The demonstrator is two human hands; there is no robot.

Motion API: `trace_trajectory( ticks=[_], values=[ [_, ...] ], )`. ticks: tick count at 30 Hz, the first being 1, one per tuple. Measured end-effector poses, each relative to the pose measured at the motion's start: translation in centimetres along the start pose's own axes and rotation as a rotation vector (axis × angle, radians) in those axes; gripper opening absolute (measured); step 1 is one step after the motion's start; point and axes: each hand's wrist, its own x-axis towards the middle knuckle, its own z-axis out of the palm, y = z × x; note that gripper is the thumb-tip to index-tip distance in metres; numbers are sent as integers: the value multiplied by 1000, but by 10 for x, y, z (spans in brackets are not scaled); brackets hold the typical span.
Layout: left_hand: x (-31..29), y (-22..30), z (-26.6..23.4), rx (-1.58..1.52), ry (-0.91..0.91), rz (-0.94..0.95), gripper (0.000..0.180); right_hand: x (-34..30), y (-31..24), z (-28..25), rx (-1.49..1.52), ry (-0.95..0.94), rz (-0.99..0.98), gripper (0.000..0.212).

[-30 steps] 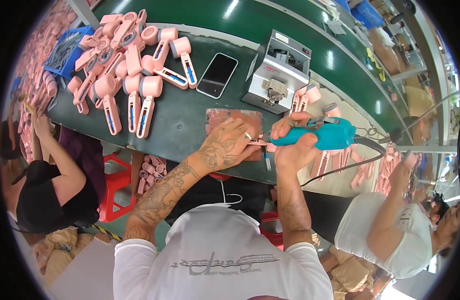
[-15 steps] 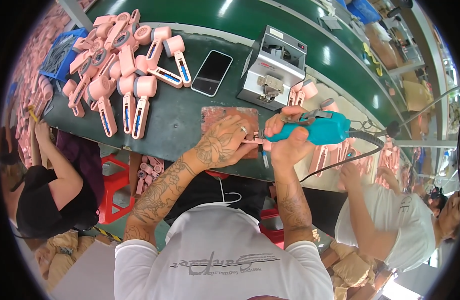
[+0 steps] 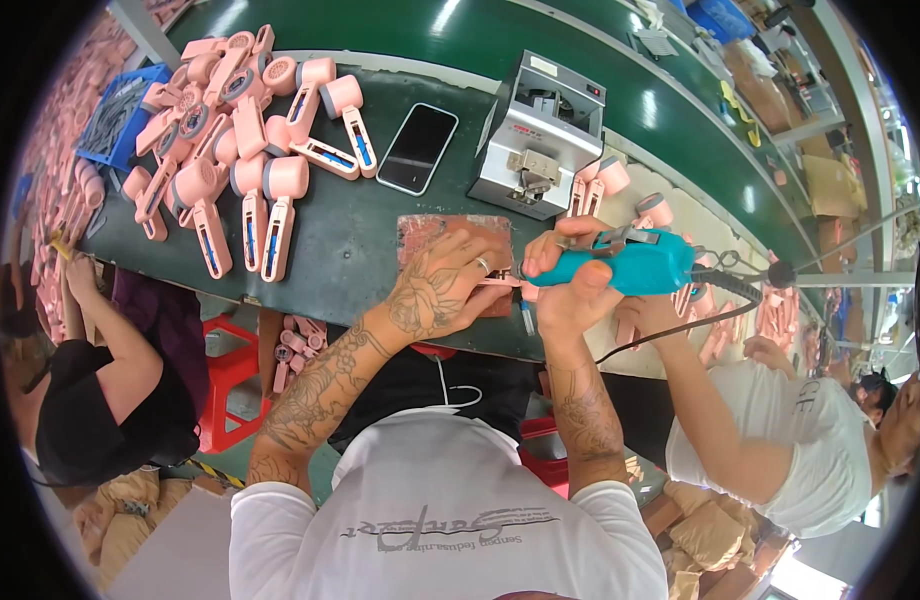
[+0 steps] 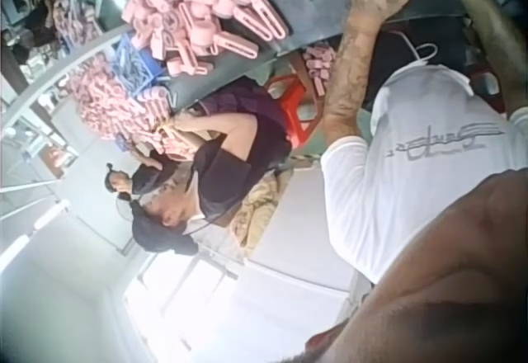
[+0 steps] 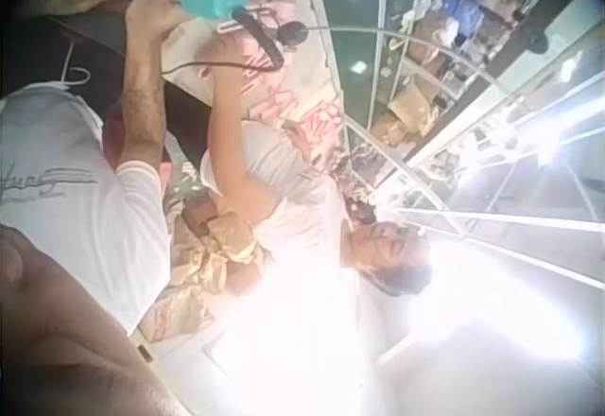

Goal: The person assembles handheld fans by taking fan components from the workbench, aligning them, and driving screws into them using an electric screwdriver before placing the assembled units aside.

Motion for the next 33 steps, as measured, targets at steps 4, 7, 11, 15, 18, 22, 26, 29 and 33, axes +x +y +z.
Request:
trace_trajectory(
  ticks=[4,7,11,15,18,22,26,29,33],
  values=[
    [2,2,1,24,28,-17,20,6,-4,0,-20,-4,30,74],
    [3,-3,1,25,28,-5,19,20,-8,-3,-9,37,-42,77],
    [10,-10,-7,20,-29,-63,19,53,2,1,-198,100,-51,75],
    [12,-22,-3,63,-67,-57,28,84,24,4,-201,76,-134,58],
    [6,-17,-4,79,-81,6,33,93,40,0,-220,27,-157,50],
    [4,-16,-2,131,-79,10,41,91,50,-6,-249,-37,-147,52],
    [3,-21,0,98,-83,-97,45,89,45,-2,-264,-29,-116,51],
    [-2,-25,2,110,-71,-123,45,73,28,4,-221,46,87,48],
    [5,-19,2,111,-54,-89,46,50,11,-1,-160,46,47,54]
  ],
)
